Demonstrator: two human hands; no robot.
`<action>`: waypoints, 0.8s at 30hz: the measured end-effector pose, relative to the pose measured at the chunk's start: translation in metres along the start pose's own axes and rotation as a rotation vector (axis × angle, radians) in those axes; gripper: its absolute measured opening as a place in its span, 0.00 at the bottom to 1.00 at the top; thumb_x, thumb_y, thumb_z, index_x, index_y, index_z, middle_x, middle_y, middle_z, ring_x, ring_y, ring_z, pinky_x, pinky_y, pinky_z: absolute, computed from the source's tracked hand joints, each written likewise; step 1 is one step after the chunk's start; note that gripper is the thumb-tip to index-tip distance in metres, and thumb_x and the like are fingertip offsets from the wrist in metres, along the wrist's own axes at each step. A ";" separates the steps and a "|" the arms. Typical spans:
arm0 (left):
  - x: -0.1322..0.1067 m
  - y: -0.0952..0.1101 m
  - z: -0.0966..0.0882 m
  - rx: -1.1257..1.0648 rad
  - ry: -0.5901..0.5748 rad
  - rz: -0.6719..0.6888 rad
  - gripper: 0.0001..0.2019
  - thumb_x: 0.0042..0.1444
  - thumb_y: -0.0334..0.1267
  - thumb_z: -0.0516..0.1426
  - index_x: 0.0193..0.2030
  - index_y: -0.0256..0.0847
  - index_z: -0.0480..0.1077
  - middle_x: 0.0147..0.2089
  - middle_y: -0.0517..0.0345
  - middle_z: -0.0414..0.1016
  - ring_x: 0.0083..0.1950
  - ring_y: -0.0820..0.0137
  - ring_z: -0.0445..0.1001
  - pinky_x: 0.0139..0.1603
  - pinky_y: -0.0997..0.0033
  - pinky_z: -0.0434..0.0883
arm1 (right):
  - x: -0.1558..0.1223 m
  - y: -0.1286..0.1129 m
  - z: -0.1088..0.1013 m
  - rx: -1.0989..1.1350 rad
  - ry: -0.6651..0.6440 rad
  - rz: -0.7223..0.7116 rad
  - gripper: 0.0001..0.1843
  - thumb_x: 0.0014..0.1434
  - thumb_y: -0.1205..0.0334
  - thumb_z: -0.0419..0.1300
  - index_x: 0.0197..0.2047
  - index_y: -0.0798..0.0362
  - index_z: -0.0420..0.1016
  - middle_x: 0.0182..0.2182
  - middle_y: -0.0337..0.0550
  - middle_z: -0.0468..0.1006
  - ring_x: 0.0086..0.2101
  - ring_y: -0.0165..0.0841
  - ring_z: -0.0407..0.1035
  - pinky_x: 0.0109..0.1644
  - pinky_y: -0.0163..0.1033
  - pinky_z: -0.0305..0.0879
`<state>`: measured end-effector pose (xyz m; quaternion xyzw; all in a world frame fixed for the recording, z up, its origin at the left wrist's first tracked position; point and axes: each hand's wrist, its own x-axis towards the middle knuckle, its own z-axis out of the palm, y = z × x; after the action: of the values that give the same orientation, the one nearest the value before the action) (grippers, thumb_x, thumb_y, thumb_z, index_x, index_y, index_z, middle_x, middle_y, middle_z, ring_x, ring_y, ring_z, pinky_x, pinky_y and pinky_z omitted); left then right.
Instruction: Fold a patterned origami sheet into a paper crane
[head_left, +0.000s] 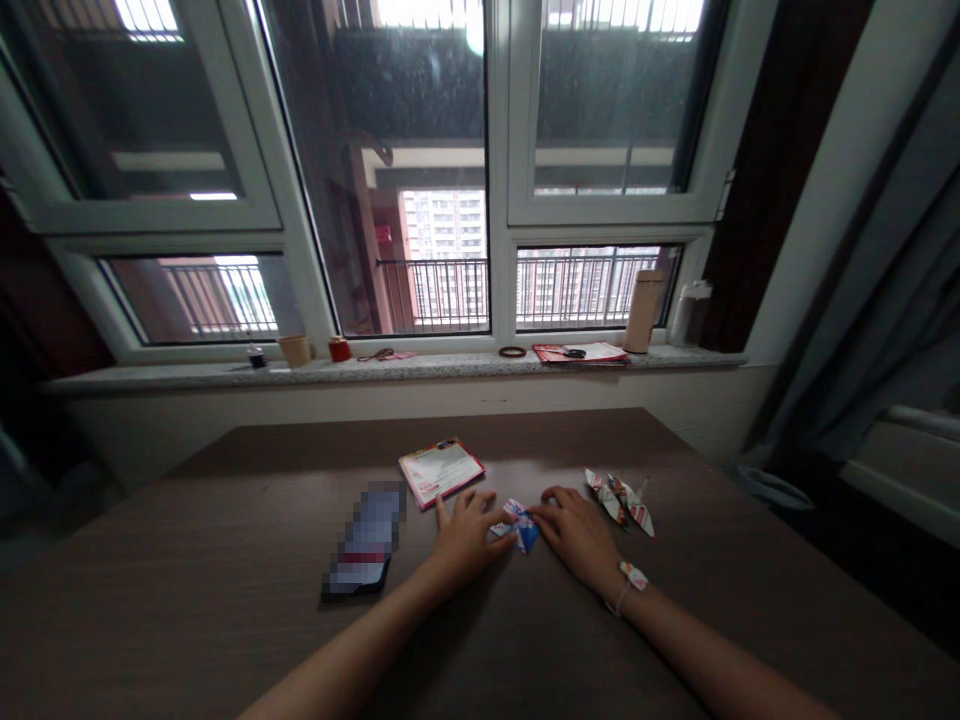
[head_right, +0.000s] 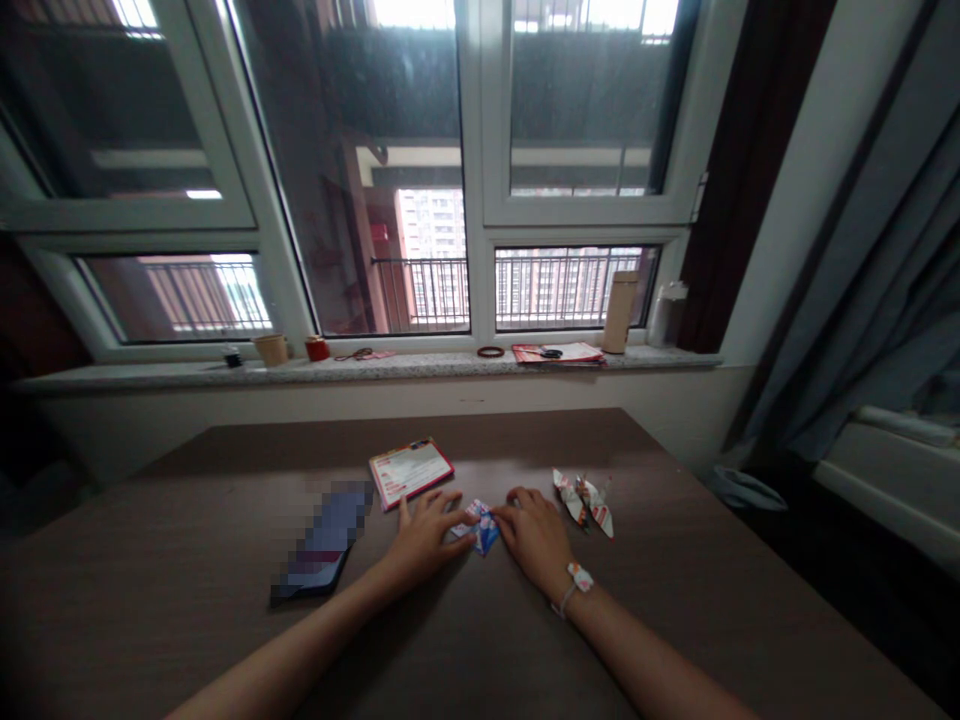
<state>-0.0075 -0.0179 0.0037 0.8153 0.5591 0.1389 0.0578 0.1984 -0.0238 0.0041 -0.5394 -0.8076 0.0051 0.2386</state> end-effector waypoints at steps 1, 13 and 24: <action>0.000 0.000 0.000 0.002 0.000 0.000 0.15 0.57 0.52 0.58 0.52 0.64 0.72 0.66 0.61 0.63 0.68 0.51 0.54 0.63 0.26 0.34 | 0.000 0.000 0.000 -0.003 -0.001 0.002 0.14 0.64 0.59 0.54 0.49 0.41 0.78 0.47 0.44 0.74 0.48 0.40 0.66 0.51 0.43 0.62; -0.004 -0.002 0.004 -0.007 0.066 0.050 0.16 0.59 0.51 0.56 0.55 0.65 0.70 0.67 0.60 0.60 0.68 0.51 0.53 0.64 0.28 0.35 | -0.004 0.001 -0.004 0.081 -0.022 -0.047 0.18 0.64 0.57 0.54 0.56 0.49 0.72 0.52 0.50 0.71 0.53 0.41 0.63 0.58 0.45 0.59; -0.003 -0.002 0.002 -0.078 0.069 0.080 0.17 0.57 0.48 0.59 0.54 0.59 0.70 0.67 0.62 0.62 0.68 0.51 0.52 0.65 0.28 0.33 | -0.006 0.000 -0.004 0.196 -0.028 -0.194 0.14 0.63 0.62 0.56 0.50 0.44 0.77 0.48 0.40 0.77 0.54 0.38 0.62 0.63 0.47 0.53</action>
<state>-0.0098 -0.0195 0.0006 0.8288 0.5221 0.1906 0.0644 0.2017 -0.0299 0.0053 -0.4326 -0.8549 0.0687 0.2782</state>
